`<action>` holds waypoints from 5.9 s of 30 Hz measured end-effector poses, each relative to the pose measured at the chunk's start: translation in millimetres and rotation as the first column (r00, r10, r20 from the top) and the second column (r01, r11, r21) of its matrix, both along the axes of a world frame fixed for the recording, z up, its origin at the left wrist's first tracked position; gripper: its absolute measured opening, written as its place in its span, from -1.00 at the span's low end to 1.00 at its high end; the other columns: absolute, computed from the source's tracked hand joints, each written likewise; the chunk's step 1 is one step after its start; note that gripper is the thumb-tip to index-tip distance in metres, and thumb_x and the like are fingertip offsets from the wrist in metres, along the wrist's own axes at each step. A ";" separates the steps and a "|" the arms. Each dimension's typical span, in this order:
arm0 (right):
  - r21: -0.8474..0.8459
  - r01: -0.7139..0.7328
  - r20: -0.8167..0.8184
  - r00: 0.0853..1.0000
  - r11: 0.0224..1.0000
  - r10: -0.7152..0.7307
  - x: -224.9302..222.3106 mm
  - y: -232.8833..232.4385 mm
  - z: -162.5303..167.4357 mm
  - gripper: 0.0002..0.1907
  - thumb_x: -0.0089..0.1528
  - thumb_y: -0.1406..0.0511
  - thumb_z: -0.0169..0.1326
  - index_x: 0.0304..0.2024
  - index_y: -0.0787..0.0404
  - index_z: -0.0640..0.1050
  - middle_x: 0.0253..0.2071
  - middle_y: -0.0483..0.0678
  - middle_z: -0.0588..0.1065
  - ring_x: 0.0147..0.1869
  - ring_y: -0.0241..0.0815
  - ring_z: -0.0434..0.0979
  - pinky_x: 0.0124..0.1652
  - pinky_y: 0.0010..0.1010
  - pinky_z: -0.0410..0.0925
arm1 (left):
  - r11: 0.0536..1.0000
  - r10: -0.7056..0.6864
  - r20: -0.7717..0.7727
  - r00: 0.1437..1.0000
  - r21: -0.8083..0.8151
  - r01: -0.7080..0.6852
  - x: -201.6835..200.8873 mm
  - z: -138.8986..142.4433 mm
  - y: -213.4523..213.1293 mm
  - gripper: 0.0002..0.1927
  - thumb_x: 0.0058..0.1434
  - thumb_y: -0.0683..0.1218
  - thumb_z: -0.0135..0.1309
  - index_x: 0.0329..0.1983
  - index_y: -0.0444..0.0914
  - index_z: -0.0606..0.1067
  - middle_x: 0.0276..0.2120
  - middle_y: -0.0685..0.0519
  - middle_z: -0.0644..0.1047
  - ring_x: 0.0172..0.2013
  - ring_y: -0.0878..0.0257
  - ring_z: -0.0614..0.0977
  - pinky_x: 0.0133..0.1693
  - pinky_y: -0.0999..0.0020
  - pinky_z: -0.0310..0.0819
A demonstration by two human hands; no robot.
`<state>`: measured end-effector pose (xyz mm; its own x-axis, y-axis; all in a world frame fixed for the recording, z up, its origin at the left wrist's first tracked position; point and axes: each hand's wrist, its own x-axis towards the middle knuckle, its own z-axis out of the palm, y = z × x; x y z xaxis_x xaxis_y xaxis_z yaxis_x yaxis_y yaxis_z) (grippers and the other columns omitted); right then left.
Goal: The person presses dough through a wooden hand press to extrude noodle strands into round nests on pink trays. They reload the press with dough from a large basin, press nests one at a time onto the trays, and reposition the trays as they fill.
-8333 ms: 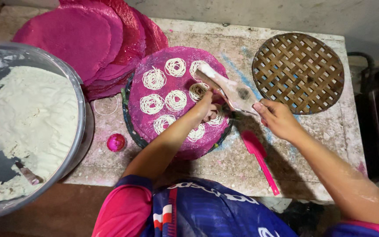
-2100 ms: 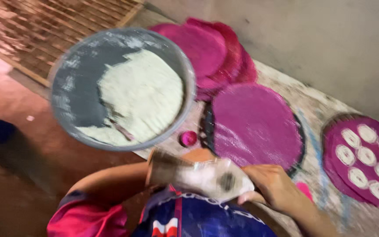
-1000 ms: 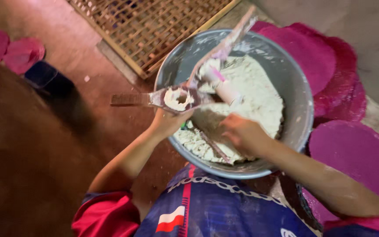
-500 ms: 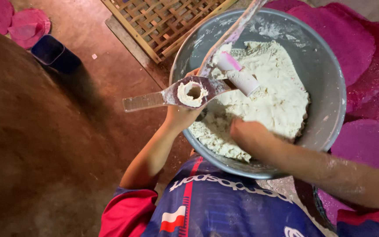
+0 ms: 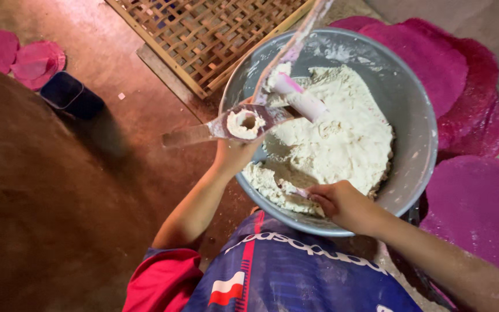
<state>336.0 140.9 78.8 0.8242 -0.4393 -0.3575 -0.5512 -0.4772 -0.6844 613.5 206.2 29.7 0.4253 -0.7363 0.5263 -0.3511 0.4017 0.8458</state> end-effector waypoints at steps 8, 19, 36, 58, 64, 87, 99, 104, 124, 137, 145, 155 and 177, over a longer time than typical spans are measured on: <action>0.174 0.137 -0.044 0.990 0.975 -0.131 -61.1 -57.2 85.6 -0.64 0.33 0.24 0.10 0.15 0.15 0.64 -0.48 -0.09 0.39 -0.43 -0.28 0.22 -0.46 -0.32 0.24 | 0.970 0.163 0.424 0.891 0.096 -0.223 13.7 60.6 -4.6 -0.36 0.11 -0.11 0.32 0.28 -0.28 0.44 0.07 -0.08 0.55 0.05 0.04 0.62 0.05 0.25 0.52; -0.701 -0.439 -0.471 0.877 0.562 0.097 33.9 -48.9 146.0 -0.69 0.27 0.27 0.00 0.07 -0.06 0.54 -0.26 -0.13 0.56 -0.23 -0.06 0.66 -0.32 -0.20 0.46 | 0.953 -0.016 0.563 0.827 0.257 -0.157 -37.6 61.5 -17.5 -0.15 -0.16 0.11 0.40 0.23 -0.22 0.43 0.17 -0.06 0.52 0.07 -0.01 0.59 -0.02 0.10 0.51; -0.610 0.332 0.519 0.854 0.720 0.046 21.4 -6.4 40.7 -0.26 0.15 0.60 -0.08 0.42 0.21 0.34 -0.15 0.12 0.42 -0.14 0.03 0.51 -0.09 -0.25 0.41 | 0.992 -0.007 -0.080 0.997 0.126 0.017 -31.2 38.1 -39.0 -0.57 0.14 -0.19 0.26 0.10 -0.33 0.51 -0.04 -0.15 0.62 -0.04 0.09 0.66 0.02 0.25 0.60; 0.010 0.434 0.347 0.844 0.901 -0.410 12.3 -37.2 6.6 -0.52 0.36 0.30 -0.05 0.35 0.06 0.42 -0.64 -0.21 0.34 -0.60 -0.37 0.20 -0.55 -0.42 0.17 | 0.862 0.313 0.752 0.580 0.031 -0.505 -11.8 63.3 -46.1 -0.30 -0.07 0.02 0.31 0.20 -0.21 0.47 0.40 -0.33 0.21 0.17 -0.34 0.41 0.04 -0.07 0.42; -0.227 0.112 0.474 0.881 0.967 0.009 -13.6 -53.8 35.9 -0.62 0.42 0.24 -0.03 0.28 0.06 0.52 -0.39 -0.15 0.55 -0.40 -0.42 0.44 -0.40 -0.35 0.36 | 0.843 0.276 0.779 0.564 0.085 -0.531 10.8 63.5 -31.1 -0.26 0.10 0.04 0.22 0.31 -0.20 0.24 0.39 -0.24 0.30 0.14 -0.06 0.53 -0.04 0.11 0.56; -0.880 -0.420 -0.379 0.902 0.221 0.207 44.9 -6.2 150.2 -0.79 0.14 0.29 0.05 -0.17 0.18 0.52 -0.37 -0.05 0.53 -0.33 -0.12 0.63 -0.37 -0.29 0.47 | 0.947 -0.122 0.573 0.811 0.311 -0.077 -19.7 53.4 -17.4 -0.29 0.07 0.13 0.33 0.29 -0.06 0.41 0.29 0.02 0.46 0.21 -0.08 0.50 0.09 0.04 0.40; -0.445 0.233 0.620 0.777 0.865 0.109 26.5 -16.3 125.7 -0.43 0.25 0.44 0.11 0.33 0.15 0.41 -0.09 0.11 0.60 -0.14 -0.13 0.62 -0.17 -0.32 0.45 | 0.959 0.260 0.464 0.847 -0.019 -0.284 -16.4 73.4 -33.6 -0.33 0.00 -0.10 0.32 0.21 -0.32 0.44 0.24 -0.19 0.48 0.12 -0.11 0.59 0.02 0.14 0.53; -0.040 0.395 0.300 0.881 0.918 -0.366 14.6 -14.8 52.1 -0.49 0.33 0.33 0.05 0.36 0.02 0.46 -0.52 0.01 0.37 -0.47 -0.30 0.23 -0.40 -0.43 0.28 | 0.938 0.288 0.540 0.791 0.008 -0.346 -9.6 84.3 -43.2 -0.26 0.02 -0.11 0.31 0.29 -0.38 0.38 0.27 -0.16 0.44 0.22 -0.25 0.49 0.17 -0.03 0.47; 0.156 0.108 0.830 0.525 0.982 -0.189 -23.3 -31.9 51.1 -0.29 0.42 0.03 -0.06 0.52 0.06 0.04 0.52 0.17 0.18 0.53 0.13 0.23 0.36 -0.02 0.20 | 0.752 -0.428 -0.826 0.366 -0.100 0.652 -73.1 28.5 -18.8 -0.66 -0.04 -0.30 0.12 -0.13 -0.31 0.52 -0.40 0.03 0.54 -0.40 0.23 0.59 -0.42 0.36 0.49; -0.440 0.329 0.792 0.580 0.835 0.189 -283.6 10.3 138.2 -0.45 0.41 0.11 -0.02 0.45 -0.16 0.23 0.42 0.39 0.31 0.16 0.16 0.61 -0.07 -0.24 0.56 | 0.688 -0.677 0.159 0.718 0.482 0.542 -309.6 137.9 -1.5 -0.82 0.12 -0.15 0.29 -0.25 -0.28 0.57 -0.33 0.09 0.57 -0.27 0.28 0.66 -0.20 0.33 0.52; -0.634 0.313 0.601 0.775 0.708 0.195 -397.6 25.8 108.8 -0.33 0.41 0.10 0.01 0.51 0.06 0.15 0.48 0.20 0.30 0.54 0.23 0.32 0.46 -0.04 0.21 | 0.283 -0.918 -0.229 0.323 0.191 0.940 -442.0 90.6 -42.8 -0.57 0.11 -0.29 0.12 0.09 -0.28 0.50 -0.03 0.07 0.58 0.01 0.28 0.62 0.01 0.31 0.54; 0.684 0.277 0.037 0.910 0.674 -0.412 -592.9 -15.9 8.5 0.04 0.21 -0.36 -0.21 0.20 0.43 0.50 0.05 0.24 0.59 0.12 0.06 0.59 0.10 -0.10 0.44 | 0.179 -0.973 -0.180 0.147 -0.174 0.968 -479.4 59.1 -89.7 0.24 0.08 0.19 0.53 0.60 -0.16 -0.06 0.47 -0.06 0.20 0.48 0.13 0.20 0.44 0.06 0.11; 0.761 0.459 0.307 0.368 0.459 -0.878 -616.7 49.7 17.1 0.33 -0.01 -0.45 0.02 0.30 0.60 0.30 0.07 0.36 0.50 0.11 0.19 0.53 0.15 0.01 0.29 | 0.771 -0.338 0.262 0.904 0.628 0.106 -500.3 -66.2 -155.8 -0.17 0.10 0.09 0.27 0.42 -0.19 0.27 0.07 -0.07 0.54 0.08 -0.04 0.55 0.10 0.03 0.38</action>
<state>-280.7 190.6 95.9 0.3911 -0.8749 -0.2855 0.1314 0.3602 -0.9236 113.2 50.3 -36.5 0.0880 -0.9955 0.0345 -0.6253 -0.0283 0.7799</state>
